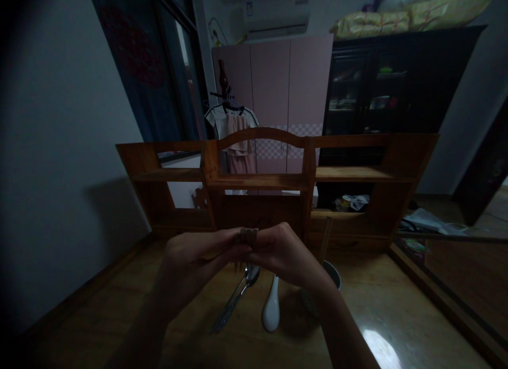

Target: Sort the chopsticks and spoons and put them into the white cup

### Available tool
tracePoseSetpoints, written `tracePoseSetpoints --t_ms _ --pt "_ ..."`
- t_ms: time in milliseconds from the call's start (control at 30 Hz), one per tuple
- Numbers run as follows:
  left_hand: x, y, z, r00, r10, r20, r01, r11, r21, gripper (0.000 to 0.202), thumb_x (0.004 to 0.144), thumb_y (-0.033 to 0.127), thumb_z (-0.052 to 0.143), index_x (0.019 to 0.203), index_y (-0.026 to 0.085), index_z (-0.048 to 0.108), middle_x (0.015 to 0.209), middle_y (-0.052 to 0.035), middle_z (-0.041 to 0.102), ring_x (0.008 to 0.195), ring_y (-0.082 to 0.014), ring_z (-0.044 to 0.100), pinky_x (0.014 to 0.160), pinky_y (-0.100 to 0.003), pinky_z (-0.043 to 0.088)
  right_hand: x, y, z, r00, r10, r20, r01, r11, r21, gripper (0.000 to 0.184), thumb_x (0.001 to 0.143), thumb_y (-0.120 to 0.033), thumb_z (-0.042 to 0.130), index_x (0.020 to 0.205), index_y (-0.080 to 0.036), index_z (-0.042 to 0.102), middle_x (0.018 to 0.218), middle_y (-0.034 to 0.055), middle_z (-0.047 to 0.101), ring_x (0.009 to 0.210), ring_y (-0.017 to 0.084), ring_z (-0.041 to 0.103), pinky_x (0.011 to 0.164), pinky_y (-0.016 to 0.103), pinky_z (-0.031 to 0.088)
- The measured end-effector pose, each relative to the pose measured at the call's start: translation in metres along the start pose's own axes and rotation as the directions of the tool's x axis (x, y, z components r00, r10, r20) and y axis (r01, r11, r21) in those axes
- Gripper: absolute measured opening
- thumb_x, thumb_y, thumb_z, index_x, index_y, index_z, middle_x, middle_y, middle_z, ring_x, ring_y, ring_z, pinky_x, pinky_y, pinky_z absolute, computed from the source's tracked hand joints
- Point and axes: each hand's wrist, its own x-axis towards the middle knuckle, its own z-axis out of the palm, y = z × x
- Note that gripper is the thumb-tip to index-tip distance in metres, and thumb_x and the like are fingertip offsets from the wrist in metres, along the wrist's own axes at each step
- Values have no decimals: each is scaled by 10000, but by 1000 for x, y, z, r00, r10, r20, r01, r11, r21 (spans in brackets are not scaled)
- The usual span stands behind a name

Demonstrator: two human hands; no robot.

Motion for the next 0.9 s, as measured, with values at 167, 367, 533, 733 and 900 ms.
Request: tracePoseSetpoints --t_ms 167,367,533,733,900 --pt "3 -7 -7 980 162 117 -155 986 -65 313 893 216 584 1202 232 637 1153 -23 685 1045 -194 661 902 -279 551 0 -1 2 998 -23 -55 20 998 -51 215 889 -344 637 850 -159 739 788 6 676 733 184 625 640 234 479" --pt "5 -9 -13 966 205 158 -179 970 -167 322 908 176 550 1212 246 629 1210 -21 656 1141 -186 606 995 -311 506 2 -2 6 973 -177 -150 153 976 -158 153 888 -193 612 776 -167 713 720 5 654 702 164 629 644 224 475" --pt "6 -8 -14 967 213 139 -183 962 -202 329 909 150 543 1207 256 631 1204 -13 660 1139 -178 608 1000 -307 502 2 -2 7 972 -173 -157 143 973 -182 190 869 -101 570 879 -198 733 832 20 691 800 187 652 724 260 498" --pt "5 -9 -11 976 177 126 -150 969 -195 308 912 201 553 1201 264 638 1183 -13 672 1123 -174 618 985 -284 505 0 1 8 972 -137 -192 93 971 -222 131 867 -188 628 874 -188 758 744 17 684 701 193 639 659 273 499" --pt "8 -18 -5 982 -173 71 185 854 -486 540 860 577 518 1242 208 615 1184 -90 667 1051 -240 656 904 -332 550 2 -8 9 986 27 -167 -3 990 144 197 821 -331 726 966 -203 759 872 26 720 830 221 669 698 272 528"
